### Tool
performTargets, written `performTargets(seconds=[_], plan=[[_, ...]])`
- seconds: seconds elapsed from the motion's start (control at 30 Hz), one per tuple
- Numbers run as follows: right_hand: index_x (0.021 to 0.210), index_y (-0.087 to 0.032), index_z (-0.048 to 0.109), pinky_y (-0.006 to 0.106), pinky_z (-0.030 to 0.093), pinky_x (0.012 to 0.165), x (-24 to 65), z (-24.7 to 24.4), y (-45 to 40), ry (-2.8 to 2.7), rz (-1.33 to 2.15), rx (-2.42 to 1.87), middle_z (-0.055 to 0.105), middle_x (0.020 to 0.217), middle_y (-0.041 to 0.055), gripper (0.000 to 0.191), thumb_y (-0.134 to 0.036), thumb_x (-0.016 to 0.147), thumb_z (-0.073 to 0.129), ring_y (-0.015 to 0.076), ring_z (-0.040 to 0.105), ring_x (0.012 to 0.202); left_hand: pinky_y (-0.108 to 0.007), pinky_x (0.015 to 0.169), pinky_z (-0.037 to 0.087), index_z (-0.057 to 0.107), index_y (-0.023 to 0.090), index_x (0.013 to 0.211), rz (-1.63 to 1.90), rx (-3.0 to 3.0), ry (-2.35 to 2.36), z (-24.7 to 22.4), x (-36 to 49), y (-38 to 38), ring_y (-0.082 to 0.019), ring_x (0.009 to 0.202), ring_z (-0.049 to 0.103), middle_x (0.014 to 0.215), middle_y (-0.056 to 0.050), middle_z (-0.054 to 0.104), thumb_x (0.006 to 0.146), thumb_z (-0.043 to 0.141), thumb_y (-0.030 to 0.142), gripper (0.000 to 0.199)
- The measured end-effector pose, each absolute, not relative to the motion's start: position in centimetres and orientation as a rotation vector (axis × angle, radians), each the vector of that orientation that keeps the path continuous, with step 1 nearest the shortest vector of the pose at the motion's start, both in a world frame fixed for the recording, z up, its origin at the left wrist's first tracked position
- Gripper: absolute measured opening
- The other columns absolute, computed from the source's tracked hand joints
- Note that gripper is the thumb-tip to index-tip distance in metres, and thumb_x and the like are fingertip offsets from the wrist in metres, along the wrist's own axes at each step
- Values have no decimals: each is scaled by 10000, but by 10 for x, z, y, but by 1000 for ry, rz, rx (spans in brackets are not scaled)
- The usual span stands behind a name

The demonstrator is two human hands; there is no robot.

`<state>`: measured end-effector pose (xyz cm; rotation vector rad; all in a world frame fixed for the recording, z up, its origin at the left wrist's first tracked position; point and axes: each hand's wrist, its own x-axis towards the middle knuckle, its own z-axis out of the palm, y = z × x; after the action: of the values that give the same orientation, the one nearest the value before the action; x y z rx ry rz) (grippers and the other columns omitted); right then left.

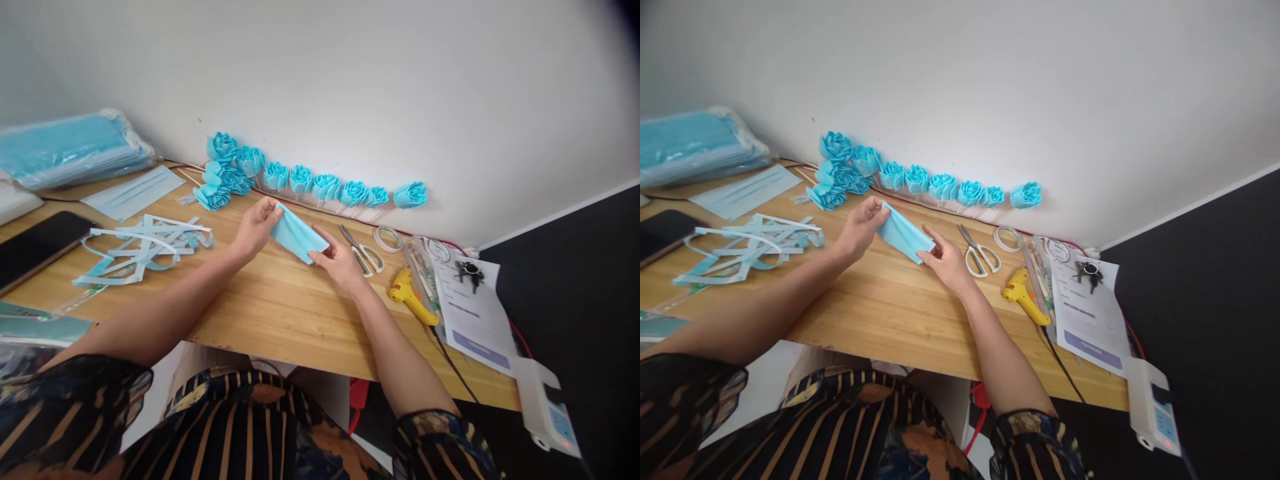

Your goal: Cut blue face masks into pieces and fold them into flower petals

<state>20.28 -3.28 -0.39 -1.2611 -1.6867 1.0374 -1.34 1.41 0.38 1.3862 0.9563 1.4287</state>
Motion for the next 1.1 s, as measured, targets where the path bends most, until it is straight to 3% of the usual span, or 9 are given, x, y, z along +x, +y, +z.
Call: performTargets(seconds=[0.2,0.33,0.43,0.63,0.8,0.93,1.1], plan=[[1314,-258,598,363,535,796,203,-6,-33,-1784,1102,-1165,714,986,37,569,-354,770,735,208,648,868,-229,575,410,564,175,813,1407,1262,909,8,-9,11,-114,608,526,706,10,605,752,665,327,193],[1403,-270,509,390,527,900,213,6,-33,-1815,1267,-1045,636,1282,89,785,-438,696,807,247,624,1098,-231,576,415,574,173,819,1392,1378,941,14,-8,6,-124,619,543,699,5,612,768,649,334,184],[1411,-265,500,383,521,931,215,16,-31,-1708,1228,-998,594,1353,109,752,-549,753,727,253,585,1199,-242,603,426,580,174,817,1350,1500,970,20,-6,0,-139,649,564,697,2,614,787,636,335,173],[1252,-248,638,331,520,856,194,26,-23,-1736,1021,-1104,715,1114,68,485,-508,842,637,212,670,1003,-248,626,414,613,163,824,1271,1699,967,17,-2,-7,-143,667,573,714,-6,635,818,605,346,184],[827,-183,721,240,428,599,179,35,-16,-1821,774,-1216,666,710,0,278,-453,814,660,140,585,653,-245,651,436,625,154,916,1281,1614,880,13,-3,-7,-155,746,605,831,-32,676,832,613,449,307],[796,-180,696,227,389,565,175,31,-15,-1658,624,-1202,588,643,-25,298,-468,827,627,116,511,593,-277,790,485,613,146,1114,1286,1392,800,13,-2,-5,-197,939,632,1082,-81,691,746,736,469,504],[854,-187,685,230,439,599,176,16,-11,-1545,690,-1166,626,702,-14,341,-517,836,600,131,564,645,-324,812,514,681,114,1059,1178,1125,748,5,2,-2,-202,870,657,1020,-101,728,681,786,485,540]])
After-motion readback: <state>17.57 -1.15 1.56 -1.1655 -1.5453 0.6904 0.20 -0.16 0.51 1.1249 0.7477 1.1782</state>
